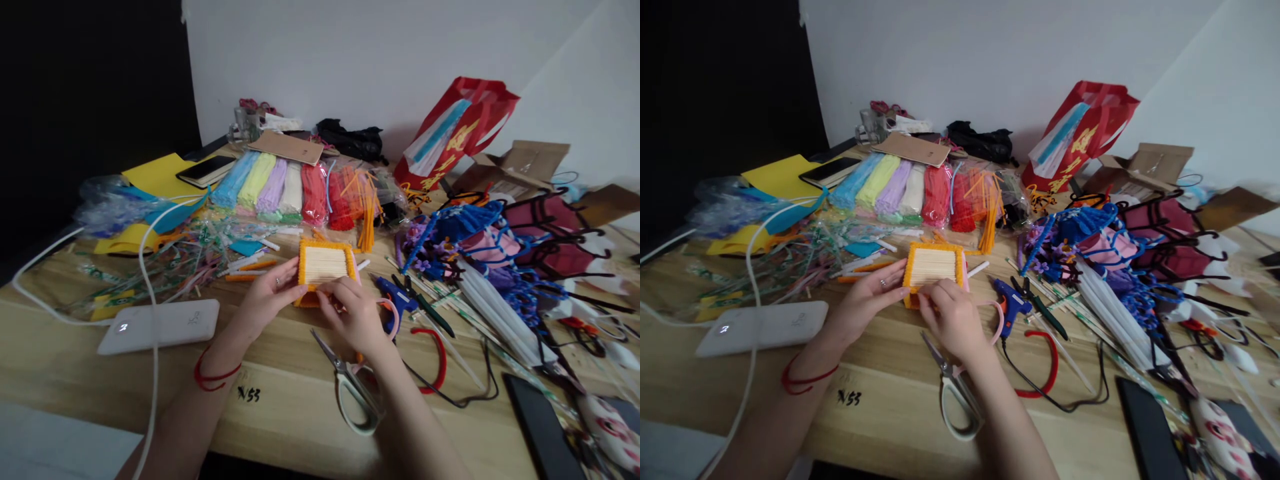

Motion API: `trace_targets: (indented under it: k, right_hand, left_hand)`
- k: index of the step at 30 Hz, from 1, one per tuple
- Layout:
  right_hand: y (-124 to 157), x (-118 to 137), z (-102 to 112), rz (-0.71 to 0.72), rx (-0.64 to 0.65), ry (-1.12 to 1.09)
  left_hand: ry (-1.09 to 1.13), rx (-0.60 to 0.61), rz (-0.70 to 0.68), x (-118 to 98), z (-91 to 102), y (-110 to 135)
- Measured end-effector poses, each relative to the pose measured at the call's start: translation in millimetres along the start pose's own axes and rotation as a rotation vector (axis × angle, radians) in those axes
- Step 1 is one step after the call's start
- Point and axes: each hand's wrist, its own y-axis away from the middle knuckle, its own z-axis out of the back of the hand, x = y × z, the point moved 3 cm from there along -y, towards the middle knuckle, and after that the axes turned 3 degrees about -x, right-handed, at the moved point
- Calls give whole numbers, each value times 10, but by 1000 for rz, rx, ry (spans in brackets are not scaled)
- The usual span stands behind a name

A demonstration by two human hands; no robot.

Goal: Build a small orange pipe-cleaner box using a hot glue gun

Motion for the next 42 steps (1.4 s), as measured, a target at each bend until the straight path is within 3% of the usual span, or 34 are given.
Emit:
trace_targets:
  k: [10, 33, 37, 42]
  right_hand:
    - [-7, 10, -10, -16, 6, 61]
    - [-32, 85, 0, -68, 26, 111]
    - [-54, 122, -6, -159, 21, 101]
    - [-87, 177, -61, -372, -41, 128]
  left_hand:
    - [-39, 77, 28, 2, 63, -4]
    - [-48, 51, 76, 21, 60, -5]
    - [-30, 52, 71, 24, 56, -5]
    - [-21, 51, 65, 45, 70, -7]
